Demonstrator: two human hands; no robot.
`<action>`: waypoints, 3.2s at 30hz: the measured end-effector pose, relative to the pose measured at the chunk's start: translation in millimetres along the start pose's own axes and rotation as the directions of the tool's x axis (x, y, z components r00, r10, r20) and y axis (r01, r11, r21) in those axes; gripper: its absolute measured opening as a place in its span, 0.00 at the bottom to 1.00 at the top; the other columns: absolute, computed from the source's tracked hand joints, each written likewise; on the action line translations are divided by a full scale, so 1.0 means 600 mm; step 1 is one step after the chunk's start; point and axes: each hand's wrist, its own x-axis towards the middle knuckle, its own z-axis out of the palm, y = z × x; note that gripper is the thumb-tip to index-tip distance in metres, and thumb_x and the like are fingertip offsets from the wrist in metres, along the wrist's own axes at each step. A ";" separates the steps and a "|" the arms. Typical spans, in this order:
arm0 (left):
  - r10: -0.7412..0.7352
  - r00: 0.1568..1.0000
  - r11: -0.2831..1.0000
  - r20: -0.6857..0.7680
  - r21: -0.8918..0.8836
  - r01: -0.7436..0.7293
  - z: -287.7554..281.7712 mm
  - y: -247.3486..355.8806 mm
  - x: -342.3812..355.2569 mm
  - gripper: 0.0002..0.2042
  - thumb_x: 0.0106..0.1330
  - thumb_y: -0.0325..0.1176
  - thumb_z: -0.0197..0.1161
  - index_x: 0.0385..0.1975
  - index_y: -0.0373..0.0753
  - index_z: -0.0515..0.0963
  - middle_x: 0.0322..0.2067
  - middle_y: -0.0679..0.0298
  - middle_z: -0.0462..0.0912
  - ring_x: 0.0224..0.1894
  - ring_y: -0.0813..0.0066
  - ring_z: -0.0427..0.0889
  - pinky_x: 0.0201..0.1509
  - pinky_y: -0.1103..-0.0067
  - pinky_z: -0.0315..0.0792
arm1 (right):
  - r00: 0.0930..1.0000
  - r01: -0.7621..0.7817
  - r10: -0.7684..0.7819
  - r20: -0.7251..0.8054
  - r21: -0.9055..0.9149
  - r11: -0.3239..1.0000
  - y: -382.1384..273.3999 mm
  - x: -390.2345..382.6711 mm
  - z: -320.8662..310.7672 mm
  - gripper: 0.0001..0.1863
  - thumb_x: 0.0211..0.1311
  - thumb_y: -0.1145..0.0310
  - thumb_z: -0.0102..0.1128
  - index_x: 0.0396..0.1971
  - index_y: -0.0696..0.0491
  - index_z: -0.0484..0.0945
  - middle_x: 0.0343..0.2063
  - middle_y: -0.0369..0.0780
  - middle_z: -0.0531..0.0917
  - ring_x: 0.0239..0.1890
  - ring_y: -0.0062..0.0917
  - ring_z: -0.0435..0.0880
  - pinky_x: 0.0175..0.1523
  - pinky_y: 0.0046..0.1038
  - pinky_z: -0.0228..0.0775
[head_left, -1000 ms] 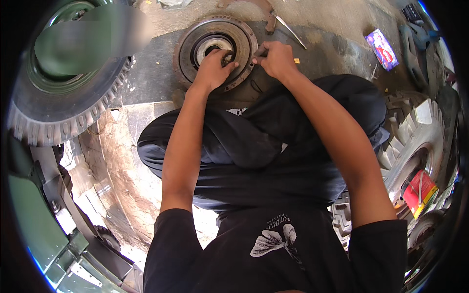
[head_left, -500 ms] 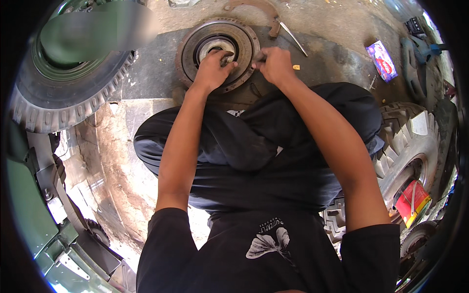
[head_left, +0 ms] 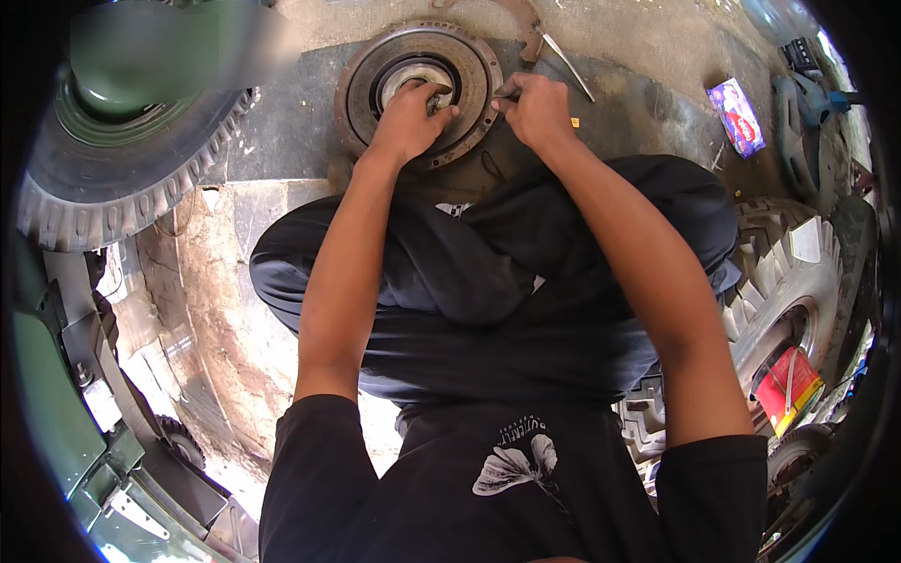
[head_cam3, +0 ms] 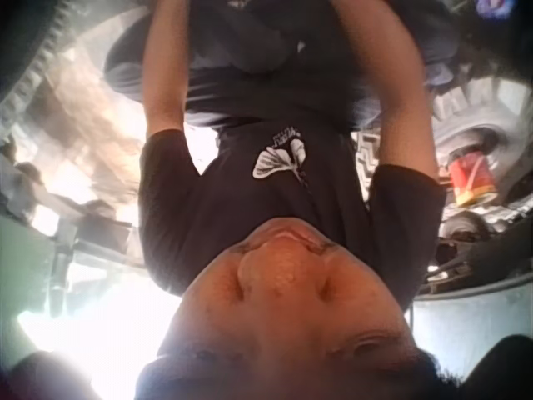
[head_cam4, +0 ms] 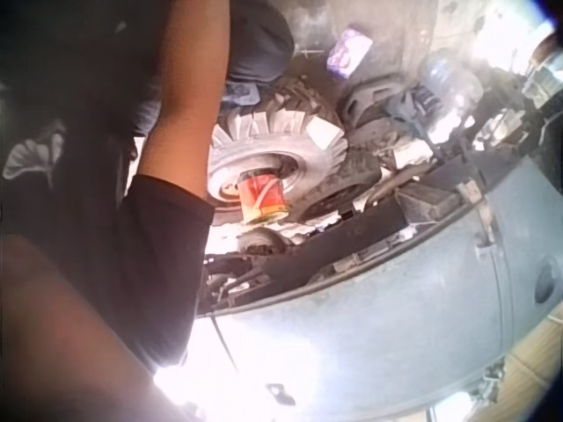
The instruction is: The person sits on the floor and repeatedly picks up small metal pieces from a circular mechanical part, inspects them, and places them back. The person handles the pieces one at a time without using any tools.
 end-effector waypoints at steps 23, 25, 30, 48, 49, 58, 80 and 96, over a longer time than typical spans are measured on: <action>-0.011 1.000 1.000 -0.021 -0.001 0.011 -0.002 0.013 0.009 0.29 0.58 0.41 0.78 0.58 0.34 0.81 0.57 0.45 0.80 0.60 0.45 0.80 0.66 0.62 0.74 | 0.993 -0.094 0.097 0.063 -0.053 0.994 0.016 0.034 -0.006 0.16 0.52 0.58 0.83 0.37 0.50 0.92 0.36 0.46 0.91 0.42 0.38 0.91 0.53 0.38 0.80; -0.006 1.000 1.000 -0.014 -0.011 0.006 0.002 0.012 0.010 0.29 0.58 0.41 0.78 0.58 0.35 0.81 0.57 0.45 0.80 0.61 0.44 0.79 0.66 0.62 0.74 | 0.988 -0.150 0.151 0.028 -0.051 0.987 0.015 0.043 -0.008 0.17 0.52 0.57 0.83 0.38 0.50 0.92 0.36 0.46 0.91 0.42 0.38 0.91 0.53 0.38 0.80; -0.043 0.999 0.999 -0.024 0.001 0.043 0.003 0.003 -0.001 0.29 0.59 0.44 0.77 0.59 0.35 0.81 0.58 0.44 0.79 0.61 0.44 0.80 0.66 0.62 0.74 | 0.967 -0.192 0.195 0.165 -0.035 0.981 -0.005 0.015 -0.014 0.19 0.51 0.54 0.83 0.38 0.49 0.92 0.37 0.45 0.92 0.43 0.38 0.91 0.53 0.38 0.80; -0.177 0.984 0.984 -0.035 0.009 0.177 0.008 0.009 0.004 0.36 0.64 0.45 0.73 0.69 0.34 0.71 0.66 0.36 0.70 0.66 0.37 0.75 0.69 0.59 0.72 | 0.986 -0.159 0.157 -0.052 -0.026 0.987 -0.012 0.013 -0.005 0.19 0.52 0.61 0.81 0.38 0.59 0.87 0.33 0.51 0.89 0.42 0.47 0.89 0.52 0.42 0.77; -0.180 0.983 0.984 -0.032 0.003 0.180 0.008 0.011 0.006 0.36 0.64 0.45 0.73 0.69 0.33 0.70 0.66 0.35 0.70 0.66 0.36 0.74 0.70 0.58 0.71 | 0.986 -0.163 0.162 -0.044 -0.019 0.986 -0.012 0.014 -0.009 0.19 0.53 0.62 0.81 0.38 0.59 0.87 0.32 0.50 0.89 0.42 0.47 0.89 0.52 0.42 0.77; -0.184 0.983 0.983 -0.010 0.002 0.184 0.003 0.002 0.014 0.35 0.67 0.42 0.71 0.68 0.26 0.68 0.62 0.37 0.78 0.67 0.41 0.76 0.71 0.61 0.70 | 0.978 -0.172 0.165 -0.130 -0.046 0.984 -0.002 0.050 0.006 0.17 0.53 0.61 0.81 0.38 0.57 0.89 0.33 0.51 0.89 0.40 0.47 0.89 0.52 0.41 0.79; -0.139 0.986 0.990 0.094 -0.005 0.140 -0.003 0.020 0.006 0.30 0.73 0.39 0.65 0.69 0.31 0.68 0.63 0.38 0.74 0.68 0.39 0.73 0.71 0.60 0.68 | 0.971 -0.233 0.231 -0.062 -0.028 0.972 0.010 0.098 0.006 0.21 0.51 0.52 0.83 0.38 0.51 0.91 0.33 0.45 0.91 0.40 0.39 0.91 0.52 0.39 0.80; -0.198 0.980 0.980 0.011 -0.022 0.199 0.001 0.009 0.015 0.28 0.75 0.44 0.61 0.68 0.31 0.71 0.60 0.40 0.79 0.64 0.42 0.78 0.68 0.58 0.71 | 0.956 -0.282 0.287 0.058 -0.077 0.956 0.030 0.091 -0.005 0.25 0.50 0.46 0.82 0.40 0.50 0.90 0.33 0.43 0.91 0.41 0.34 0.91 0.54 0.36 0.80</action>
